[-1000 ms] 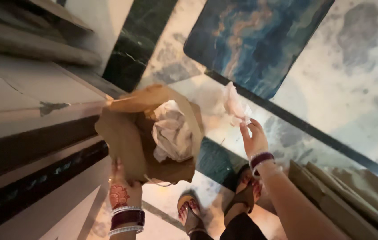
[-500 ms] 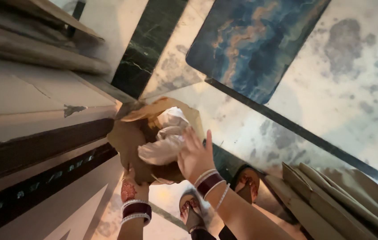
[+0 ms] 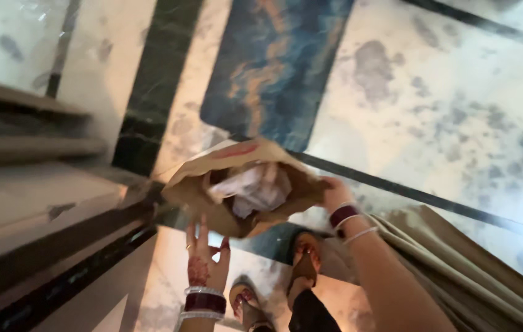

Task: The person smooths a floral bedsheet over a mattress, tucking the edges to fit snugly. They then place a matching pillow and a tiger-print cushion on the bed. Finally, the person picks up a teddy bear and a snack packet, moving them to the bed before walking to a bathroom area to pick up a cloth.

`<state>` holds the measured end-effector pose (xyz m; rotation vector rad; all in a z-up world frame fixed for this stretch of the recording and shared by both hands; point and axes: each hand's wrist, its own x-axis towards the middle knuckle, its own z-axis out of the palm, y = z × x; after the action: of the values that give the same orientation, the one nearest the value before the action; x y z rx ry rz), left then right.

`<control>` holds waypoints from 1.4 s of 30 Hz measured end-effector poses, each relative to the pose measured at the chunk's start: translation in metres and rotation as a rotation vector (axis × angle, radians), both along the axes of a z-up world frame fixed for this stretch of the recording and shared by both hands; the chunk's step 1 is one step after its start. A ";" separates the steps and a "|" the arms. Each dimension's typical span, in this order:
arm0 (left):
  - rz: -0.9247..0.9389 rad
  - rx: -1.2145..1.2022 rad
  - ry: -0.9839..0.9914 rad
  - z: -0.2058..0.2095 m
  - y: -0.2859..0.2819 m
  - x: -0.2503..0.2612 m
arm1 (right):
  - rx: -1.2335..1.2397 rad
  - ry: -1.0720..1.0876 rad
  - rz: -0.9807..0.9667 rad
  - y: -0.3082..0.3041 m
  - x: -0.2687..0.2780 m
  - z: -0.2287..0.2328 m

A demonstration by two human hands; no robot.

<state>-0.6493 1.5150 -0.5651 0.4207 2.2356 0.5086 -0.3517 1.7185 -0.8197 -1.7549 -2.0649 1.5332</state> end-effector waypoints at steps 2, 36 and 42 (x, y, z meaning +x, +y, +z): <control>-0.207 0.316 0.162 0.012 0.038 0.020 | -0.346 0.369 -0.541 0.039 0.069 0.011; -0.561 0.368 -0.205 0.046 0.142 0.182 | -0.327 0.717 -1.880 -0.069 0.341 0.074; -0.352 0.480 -0.117 0.168 0.146 0.150 | -0.576 1.044 -1.474 -0.037 0.115 0.227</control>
<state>-0.4989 1.6606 -0.3969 0.9828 1.8585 0.8531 -0.2368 1.6811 -0.5923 -1.2969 0.2363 1.6956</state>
